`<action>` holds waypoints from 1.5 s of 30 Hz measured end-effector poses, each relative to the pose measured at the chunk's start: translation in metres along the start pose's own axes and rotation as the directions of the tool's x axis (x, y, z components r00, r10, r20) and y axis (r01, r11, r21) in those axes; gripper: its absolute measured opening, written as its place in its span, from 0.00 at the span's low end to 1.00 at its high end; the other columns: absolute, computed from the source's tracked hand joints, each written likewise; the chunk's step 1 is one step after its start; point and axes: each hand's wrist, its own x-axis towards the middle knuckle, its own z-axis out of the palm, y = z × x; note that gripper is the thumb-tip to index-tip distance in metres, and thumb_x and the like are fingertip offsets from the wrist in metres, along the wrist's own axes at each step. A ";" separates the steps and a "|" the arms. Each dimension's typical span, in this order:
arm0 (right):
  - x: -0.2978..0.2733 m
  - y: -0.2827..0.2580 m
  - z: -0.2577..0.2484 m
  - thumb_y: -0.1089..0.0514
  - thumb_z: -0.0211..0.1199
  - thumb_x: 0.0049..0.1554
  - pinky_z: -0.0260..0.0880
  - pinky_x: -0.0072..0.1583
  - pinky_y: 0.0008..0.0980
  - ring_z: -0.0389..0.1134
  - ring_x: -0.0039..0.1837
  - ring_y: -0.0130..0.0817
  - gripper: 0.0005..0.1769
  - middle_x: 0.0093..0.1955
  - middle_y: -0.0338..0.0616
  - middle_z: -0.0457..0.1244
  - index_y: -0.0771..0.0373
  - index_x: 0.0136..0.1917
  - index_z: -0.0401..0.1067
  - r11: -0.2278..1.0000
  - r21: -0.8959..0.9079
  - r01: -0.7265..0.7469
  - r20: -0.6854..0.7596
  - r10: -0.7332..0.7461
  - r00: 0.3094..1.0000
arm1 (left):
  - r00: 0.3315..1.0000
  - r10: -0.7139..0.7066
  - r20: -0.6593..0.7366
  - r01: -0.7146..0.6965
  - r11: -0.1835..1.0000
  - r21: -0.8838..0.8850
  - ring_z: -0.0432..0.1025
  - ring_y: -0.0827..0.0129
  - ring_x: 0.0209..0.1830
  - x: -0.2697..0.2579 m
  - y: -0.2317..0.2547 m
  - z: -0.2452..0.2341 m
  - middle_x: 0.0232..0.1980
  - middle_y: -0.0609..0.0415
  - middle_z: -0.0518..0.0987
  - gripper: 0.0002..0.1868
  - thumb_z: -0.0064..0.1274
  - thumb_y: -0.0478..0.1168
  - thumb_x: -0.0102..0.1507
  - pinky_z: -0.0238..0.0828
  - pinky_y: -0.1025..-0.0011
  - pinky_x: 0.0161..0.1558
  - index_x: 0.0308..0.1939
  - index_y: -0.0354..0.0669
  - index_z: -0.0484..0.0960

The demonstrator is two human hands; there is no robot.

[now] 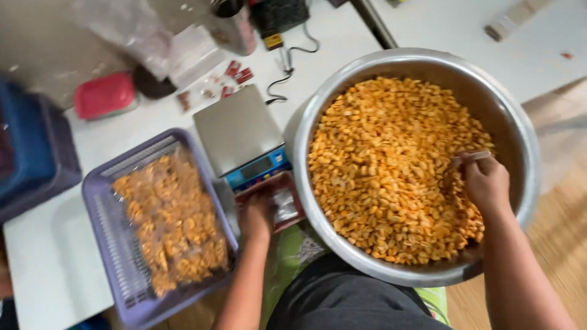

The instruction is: Packaging flavored peanuts into small plastic bags by scooping them from a large bowl, weighing them on a digital scale, and placing the filled bags into a basket.

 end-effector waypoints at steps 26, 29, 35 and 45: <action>-0.088 -0.154 -0.043 0.61 0.52 0.71 0.64 0.45 0.23 0.62 0.42 0.28 0.13 0.43 0.47 0.66 0.71 0.57 0.75 0.737 0.627 0.253 -0.006 -0.320 0.947 | 0.924 0.073 -0.375 0.168 -0.959 0.228 0.78 0.62 0.60 -0.028 -0.340 -0.137 0.53 0.51 0.83 0.14 0.55 0.50 0.65 0.76 0.67 0.59 0.48 0.46 0.78; -0.083 -0.149 -0.039 0.78 0.47 0.62 0.82 0.52 0.29 0.76 0.56 0.45 0.12 0.54 0.57 0.70 0.72 0.48 0.70 0.541 0.348 0.766 -0.063 -0.801 0.595 | 0.911 0.182 -0.371 0.215 -0.975 0.051 0.78 0.62 0.56 -0.026 -0.343 -0.139 0.55 0.53 0.82 0.20 0.53 0.57 0.62 0.77 0.66 0.48 0.50 0.50 0.79; -0.090 -0.172 -0.044 0.67 0.54 0.66 0.64 0.37 0.30 0.60 0.30 0.36 0.11 0.32 0.54 0.65 0.72 0.54 0.77 0.809 0.485 0.332 0.076 -0.417 0.906 | 0.917 -0.117 -0.382 -0.005 -0.959 0.282 0.78 0.59 0.54 -0.025 -0.313 -0.145 0.54 0.38 0.82 0.24 0.62 0.32 0.64 0.78 0.63 0.55 0.61 0.24 0.74; 0.000 -0.094 0.002 0.58 0.60 0.70 0.60 0.38 0.29 0.60 0.34 0.29 0.09 0.30 0.44 0.62 0.62 0.54 0.79 0.814 0.521 0.257 -0.196 -0.178 0.964 | 0.935 -0.237 -0.264 -0.048 -0.821 0.569 0.78 0.54 0.51 0.050 -0.302 -0.077 0.49 0.35 0.82 0.10 0.45 0.31 0.64 0.78 0.64 0.51 0.45 0.35 0.82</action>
